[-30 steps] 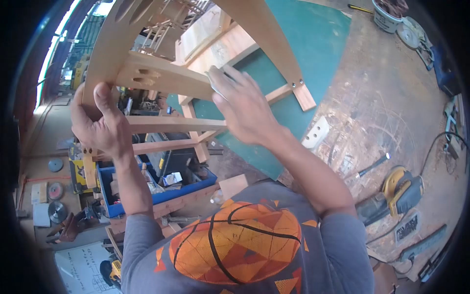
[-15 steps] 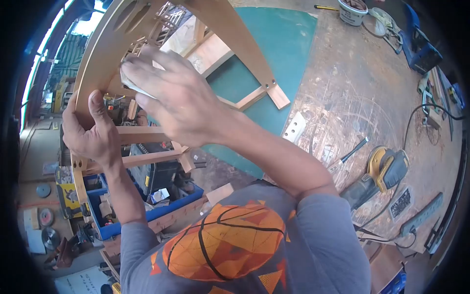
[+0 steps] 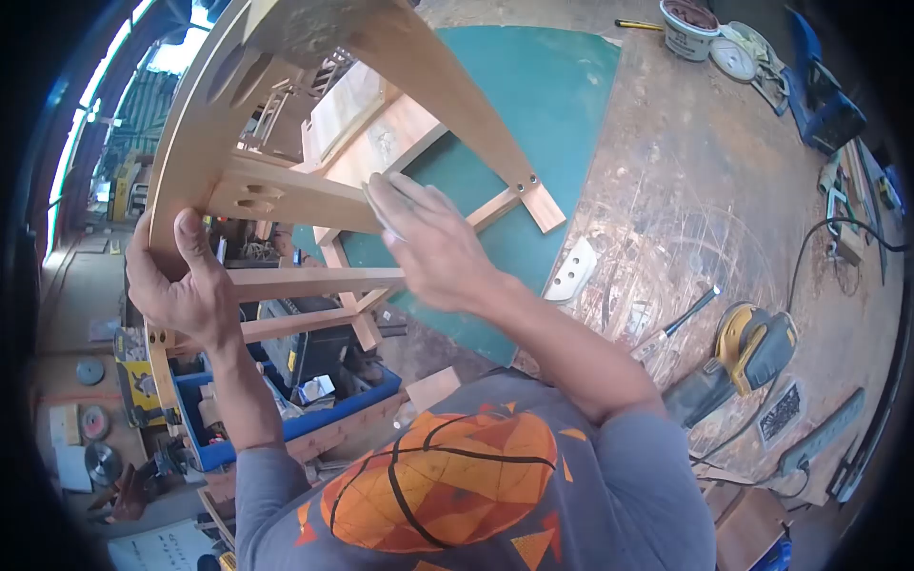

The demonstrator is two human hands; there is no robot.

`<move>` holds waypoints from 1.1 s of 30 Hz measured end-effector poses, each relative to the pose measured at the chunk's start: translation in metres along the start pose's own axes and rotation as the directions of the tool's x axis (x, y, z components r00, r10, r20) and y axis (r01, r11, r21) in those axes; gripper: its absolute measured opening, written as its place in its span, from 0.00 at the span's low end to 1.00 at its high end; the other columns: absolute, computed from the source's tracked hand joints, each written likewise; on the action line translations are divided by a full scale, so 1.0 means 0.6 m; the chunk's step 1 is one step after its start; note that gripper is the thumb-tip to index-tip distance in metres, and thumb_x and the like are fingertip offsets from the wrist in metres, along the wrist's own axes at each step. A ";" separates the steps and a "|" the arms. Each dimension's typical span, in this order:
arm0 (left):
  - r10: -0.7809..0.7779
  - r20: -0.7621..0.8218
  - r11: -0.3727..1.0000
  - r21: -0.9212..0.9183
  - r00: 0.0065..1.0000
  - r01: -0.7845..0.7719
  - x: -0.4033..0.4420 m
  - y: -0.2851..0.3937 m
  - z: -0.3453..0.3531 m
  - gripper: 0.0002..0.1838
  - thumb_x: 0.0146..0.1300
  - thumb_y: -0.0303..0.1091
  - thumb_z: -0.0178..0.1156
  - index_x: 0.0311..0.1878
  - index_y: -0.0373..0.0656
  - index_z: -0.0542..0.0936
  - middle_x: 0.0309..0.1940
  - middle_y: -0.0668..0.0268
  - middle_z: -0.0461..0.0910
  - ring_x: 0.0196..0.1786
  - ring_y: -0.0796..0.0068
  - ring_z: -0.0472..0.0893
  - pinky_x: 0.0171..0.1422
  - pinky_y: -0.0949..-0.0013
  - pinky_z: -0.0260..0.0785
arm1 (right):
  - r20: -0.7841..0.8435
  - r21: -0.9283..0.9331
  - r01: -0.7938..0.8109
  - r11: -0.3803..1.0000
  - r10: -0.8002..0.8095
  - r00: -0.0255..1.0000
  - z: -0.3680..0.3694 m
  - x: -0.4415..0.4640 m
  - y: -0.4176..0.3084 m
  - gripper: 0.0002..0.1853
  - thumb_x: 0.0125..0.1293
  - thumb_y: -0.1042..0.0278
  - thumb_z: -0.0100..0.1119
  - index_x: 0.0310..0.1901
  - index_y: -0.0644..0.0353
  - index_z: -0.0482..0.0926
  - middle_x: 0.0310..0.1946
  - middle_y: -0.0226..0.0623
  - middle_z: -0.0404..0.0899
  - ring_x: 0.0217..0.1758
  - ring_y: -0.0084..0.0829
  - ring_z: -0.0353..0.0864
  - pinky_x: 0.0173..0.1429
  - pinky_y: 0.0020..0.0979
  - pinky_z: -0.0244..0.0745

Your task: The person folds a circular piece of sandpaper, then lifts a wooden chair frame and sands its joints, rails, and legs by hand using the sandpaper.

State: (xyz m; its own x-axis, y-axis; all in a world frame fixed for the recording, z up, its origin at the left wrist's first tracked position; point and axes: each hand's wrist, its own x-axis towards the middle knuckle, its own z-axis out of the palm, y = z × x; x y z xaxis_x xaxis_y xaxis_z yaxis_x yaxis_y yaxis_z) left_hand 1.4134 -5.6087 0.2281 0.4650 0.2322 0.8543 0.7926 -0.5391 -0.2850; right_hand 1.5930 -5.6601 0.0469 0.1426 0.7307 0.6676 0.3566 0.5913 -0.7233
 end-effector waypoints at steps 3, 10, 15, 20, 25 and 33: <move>-0.023 0.005 0.999 -0.039 1.000 0.023 0.004 0.003 0.005 0.19 0.71 0.40 0.72 0.52 0.32 0.84 0.39 0.58 0.88 0.41 0.71 0.87 0.46 0.70 0.78 | -0.078 0.066 0.089 0.994 -0.084 0.993 -0.002 0.056 -0.048 0.30 0.68 0.77 0.54 0.73 0.69 0.71 0.71 0.58 0.73 0.78 0.58 0.68 0.80 0.53 0.63; -0.094 0.038 0.994 -0.056 0.995 0.096 0.004 0.009 0.001 0.18 0.71 0.38 0.71 0.52 0.31 0.84 0.40 0.57 0.89 0.42 0.72 0.87 0.48 0.69 0.79 | 0.042 0.096 -0.143 0.985 0.140 0.989 0.012 -0.060 0.065 0.32 0.64 0.80 0.46 0.72 0.70 0.71 0.73 0.56 0.72 0.78 0.55 0.68 0.82 0.51 0.61; -0.103 -0.015 0.987 -0.121 0.995 0.101 0.005 0.005 0.013 0.19 0.70 0.39 0.72 0.52 0.31 0.84 0.41 0.56 0.89 0.42 0.73 0.87 0.47 0.70 0.78 | -0.079 0.197 0.175 0.965 -0.163 0.984 -0.008 0.064 -0.045 0.30 0.66 0.77 0.47 0.71 0.74 0.70 0.73 0.62 0.69 0.78 0.57 0.68 0.82 0.50 0.61; -0.071 -0.042 0.990 -0.128 0.997 0.065 0.005 -0.003 0.006 0.23 0.58 0.46 0.81 0.47 0.39 0.87 0.36 0.62 0.88 0.37 0.65 0.85 0.42 0.65 0.75 | -0.005 0.152 0.003 0.988 -0.003 1.000 0.003 0.030 -0.008 0.28 0.71 0.73 0.48 0.71 0.72 0.71 0.72 0.61 0.71 0.78 0.57 0.67 0.82 0.50 0.60; -0.048 -0.119 0.988 -0.155 0.992 0.029 0.007 -0.009 0.013 0.23 0.56 0.50 0.82 0.45 0.45 0.87 0.33 0.70 0.86 0.33 0.69 0.82 0.39 0.66 0.70 | 0.142 -0.102 -0.308 0.946 0.320 0.937 0.002 -0.043 0.041 0.26 0.76 0.69 0.47 0.72 0.70 0.71 0.71 0.62 0.72 0.77 0.58 0.69 0.80 0.48 0.62; -0.027 -0.162 0.994 -0.107 0.986 0.010 0.009 -0.012 0.012 0.22 0.53 0.47 0.84 0.45 0.45 0.89 0.35 0.67 0.89 0.36 0.68 0.86 0.43 0.66 0.76 | -0.065 -0.004 -0.223 0.975 0.222 0.973 0.043 -0.030 0.010 0.26 0.79 0.66 0.46 0.73 0.70 0.69 0.68 0.65 0.74 0.71 0.61 0.74 0.76 0.46 0.67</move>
State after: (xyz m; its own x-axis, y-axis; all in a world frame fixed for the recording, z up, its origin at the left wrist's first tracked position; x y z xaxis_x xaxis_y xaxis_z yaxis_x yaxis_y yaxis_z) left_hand 1.4128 -5.5979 0.2315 0.3731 0.1124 0.9210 0.7505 -0.6201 -0.2284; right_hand 1.5686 -5.6611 0.0260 0.2781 0.8198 0.5006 0.3193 0.4126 -0.8531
